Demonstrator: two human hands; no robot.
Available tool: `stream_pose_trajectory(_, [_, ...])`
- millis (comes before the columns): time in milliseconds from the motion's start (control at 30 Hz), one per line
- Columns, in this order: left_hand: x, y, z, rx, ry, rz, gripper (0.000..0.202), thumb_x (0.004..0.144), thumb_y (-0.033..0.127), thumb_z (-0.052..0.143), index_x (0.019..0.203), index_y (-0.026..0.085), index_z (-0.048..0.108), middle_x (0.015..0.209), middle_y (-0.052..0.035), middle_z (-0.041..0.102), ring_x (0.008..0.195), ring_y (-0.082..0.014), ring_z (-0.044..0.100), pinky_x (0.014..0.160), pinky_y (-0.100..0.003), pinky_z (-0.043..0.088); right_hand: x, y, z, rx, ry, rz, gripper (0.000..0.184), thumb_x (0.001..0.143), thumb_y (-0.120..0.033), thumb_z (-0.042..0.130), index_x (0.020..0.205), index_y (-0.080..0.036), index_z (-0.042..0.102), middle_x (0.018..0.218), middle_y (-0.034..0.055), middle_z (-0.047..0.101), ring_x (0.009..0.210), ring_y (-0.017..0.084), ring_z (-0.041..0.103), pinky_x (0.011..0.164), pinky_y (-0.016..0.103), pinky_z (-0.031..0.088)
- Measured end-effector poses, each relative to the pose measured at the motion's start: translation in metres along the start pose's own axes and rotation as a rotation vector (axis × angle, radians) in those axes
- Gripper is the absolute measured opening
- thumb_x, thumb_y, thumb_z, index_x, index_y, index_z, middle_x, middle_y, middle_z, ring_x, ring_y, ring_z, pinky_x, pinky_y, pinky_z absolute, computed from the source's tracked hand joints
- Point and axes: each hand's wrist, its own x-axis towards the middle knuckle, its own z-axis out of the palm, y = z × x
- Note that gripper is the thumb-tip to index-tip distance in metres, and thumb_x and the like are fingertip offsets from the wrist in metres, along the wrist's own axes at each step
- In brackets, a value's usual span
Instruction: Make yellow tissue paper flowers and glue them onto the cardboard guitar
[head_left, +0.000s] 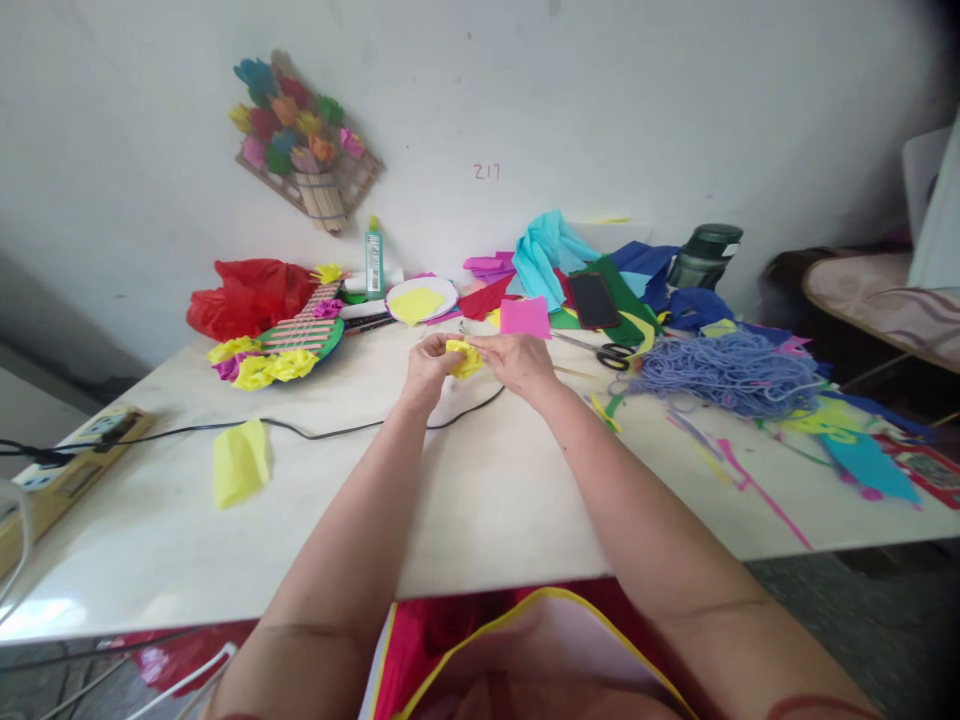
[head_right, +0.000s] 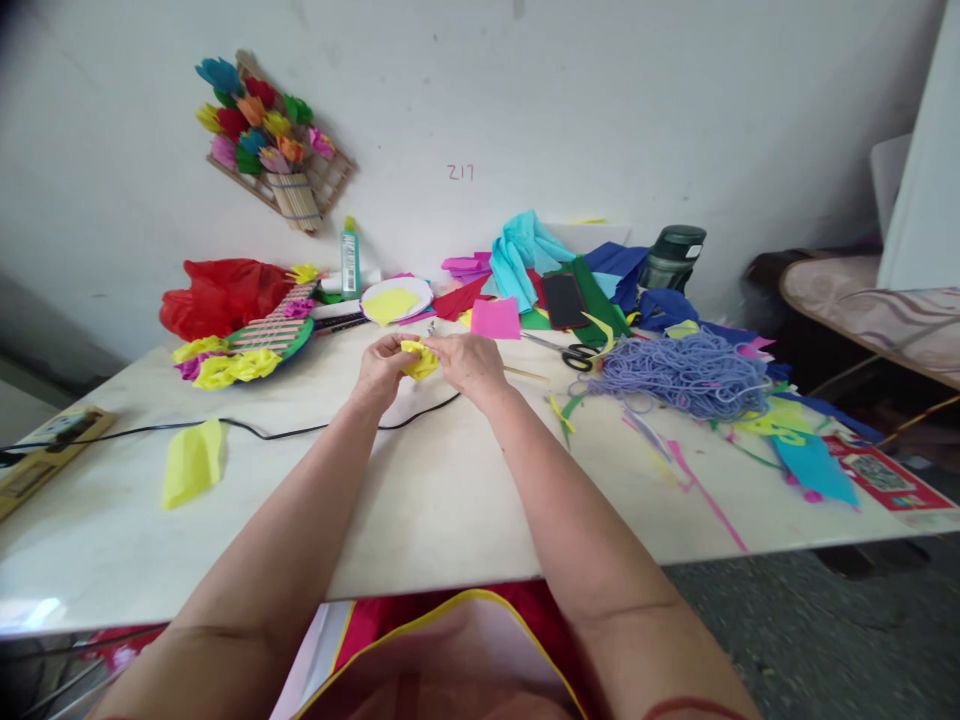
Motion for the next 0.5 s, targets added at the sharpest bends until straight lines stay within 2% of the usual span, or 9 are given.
stream_pose_trajectory(167, [-0.0024, 0.0028, -0.0006, -0.007, 0.007, -0.047, 0.037, 0.043, 0.021, 0.074, 0.079, 0.014, 0.066, 0.065, 0.0004, 0.065, 0.058, -0.0138, 0.061, 0.054, -0.024, 0.045, 0.0003, 0.0037, 0.0028, 0.065, 0.017, -0.039, 0.035, 0.096, -0.029, 0.046, 0.122, -0.034, 0.067, 0.118, 0.0012, 0.072, 0.108, 0.019, 0.068, 0.088, 0.03, 0.051])
stream_pose_trajectory(500, [-0.0026, 0.0025, -0.0006, 0.004, 0.0, -0.068, 0.036, 0.044, 0.02, 0.072, 0.079, 0.014, 0.067, 0.062, 0.0003, 0.066, 0.056, -0.0135, 0.06, 0.053, -0.023, 0.044, 0.0032, 0.0108, 0.004, 0.211, -0.03, 0.006, 0.029, 0.09, -0.026, 0.057, 0.114, -0.033, 0.072, 0.113, 0.0004, 0.074, 0.106, 0.019, 0.069, 0.092, 0.029, 0.052])
